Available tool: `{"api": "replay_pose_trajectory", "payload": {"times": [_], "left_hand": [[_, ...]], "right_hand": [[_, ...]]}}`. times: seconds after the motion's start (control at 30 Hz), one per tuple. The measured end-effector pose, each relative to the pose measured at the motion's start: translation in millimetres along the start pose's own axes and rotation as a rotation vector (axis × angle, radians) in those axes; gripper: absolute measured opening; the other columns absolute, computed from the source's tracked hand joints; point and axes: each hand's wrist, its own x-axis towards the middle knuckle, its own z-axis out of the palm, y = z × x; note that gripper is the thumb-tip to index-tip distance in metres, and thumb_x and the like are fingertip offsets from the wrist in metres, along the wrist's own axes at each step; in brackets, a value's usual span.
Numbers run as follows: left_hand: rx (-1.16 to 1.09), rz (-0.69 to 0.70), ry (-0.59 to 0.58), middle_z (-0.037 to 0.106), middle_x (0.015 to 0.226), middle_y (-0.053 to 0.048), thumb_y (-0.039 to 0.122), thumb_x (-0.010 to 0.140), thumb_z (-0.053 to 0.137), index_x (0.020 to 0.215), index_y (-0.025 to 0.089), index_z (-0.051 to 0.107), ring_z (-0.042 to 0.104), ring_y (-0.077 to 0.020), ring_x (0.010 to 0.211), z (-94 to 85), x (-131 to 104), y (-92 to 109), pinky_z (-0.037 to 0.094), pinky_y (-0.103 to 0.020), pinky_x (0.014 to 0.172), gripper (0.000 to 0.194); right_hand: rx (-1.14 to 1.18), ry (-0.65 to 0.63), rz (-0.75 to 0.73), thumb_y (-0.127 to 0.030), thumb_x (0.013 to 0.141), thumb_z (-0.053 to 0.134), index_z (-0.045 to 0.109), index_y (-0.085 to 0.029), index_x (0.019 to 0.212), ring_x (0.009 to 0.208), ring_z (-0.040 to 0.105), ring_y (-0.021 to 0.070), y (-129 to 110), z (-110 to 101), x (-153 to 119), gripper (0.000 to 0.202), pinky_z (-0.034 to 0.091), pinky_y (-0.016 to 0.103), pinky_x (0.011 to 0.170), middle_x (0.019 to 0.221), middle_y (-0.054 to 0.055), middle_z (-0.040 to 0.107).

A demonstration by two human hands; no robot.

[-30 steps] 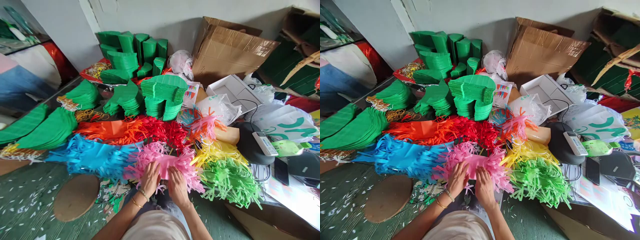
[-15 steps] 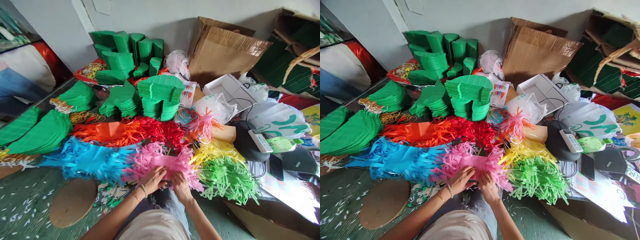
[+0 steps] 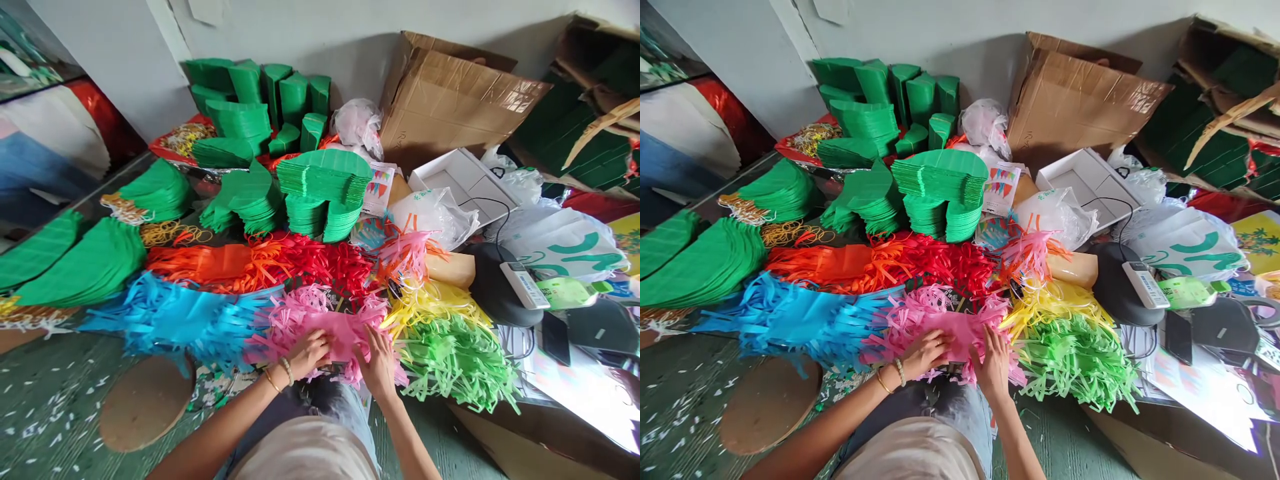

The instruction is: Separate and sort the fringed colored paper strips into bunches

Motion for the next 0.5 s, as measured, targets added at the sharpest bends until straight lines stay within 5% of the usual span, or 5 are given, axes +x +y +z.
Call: {"api": "replay_pose_trajectory", "payload": {"times": [0.13,0.23,0.33,0.5], "left_hand": [[-0.028,0.001,-0.007,0.071,0.116,-0.005,0.024,0.086,0.068,0.092,0.021,0.07,0.062,-0.0216,0.107,-5.9,4.9,-7.2,0.049,-0.037,0.096,0.008],[-0.026,-0.005,-0.006,0.071,0.113,-0.003,0.018,0.088,0.061,0.088,0.021,0.068,0.063,-0.0201,0.103,-8.6,7.3,-5.4,0.05,-0.036,0.094,0.007],[-0.009,-0.039,0.014,0.07,0.107,-0.006,0.012,0.09,0.052,0.098,0.02,0.065,0.063,-0.0206,0.098,-7.4,9.6,2.0,0.051,-0.036,0.09,0.017],[0.04,-0.105,0.041,0.068,0.102,-0.011,0.008,0.091,0.043,0.114,0.015,0.057,0.064,-0.0244,0.097,-0.8,13.2,6.5,0.051,-0.042,0.089,0.029]], "right_hand": [[0.101,0.147,0.101,-0.034,0.097,0.046,0.05,-0.017,0.132,0.11,0.054,0.0287,-9.2,-8.1,-4.9,0.039,0.046,0.047,0.093,0.124,0.014,0.059],[0.161,0.039,-0.072,-0.019,0.095,0.044,0.053,-0.02,0.127,0.107,0.057,0.0251,-31.7,-5.4,-13.4,0.033,0.046,0.043,0.094,0.117,0.011,0.062],[0.175,-0.098,-0.211,-0.008,0.084,0.045,0.049,-0.017,0.133,0.112,0.056,0.0243,-50.2,6.2,-14.5,0.05,0.044,0.042,0.099,0.121,0.011,0.061],[0.121,-0.16,-0.165,-0.003,0.074,0.047,0.05,-0.009,0.133,0.112,0.056,0.0276,-42.3,22.1,5.9,0.06,0.043,0.044,0.099,0.121,0.016,0.064]]}}
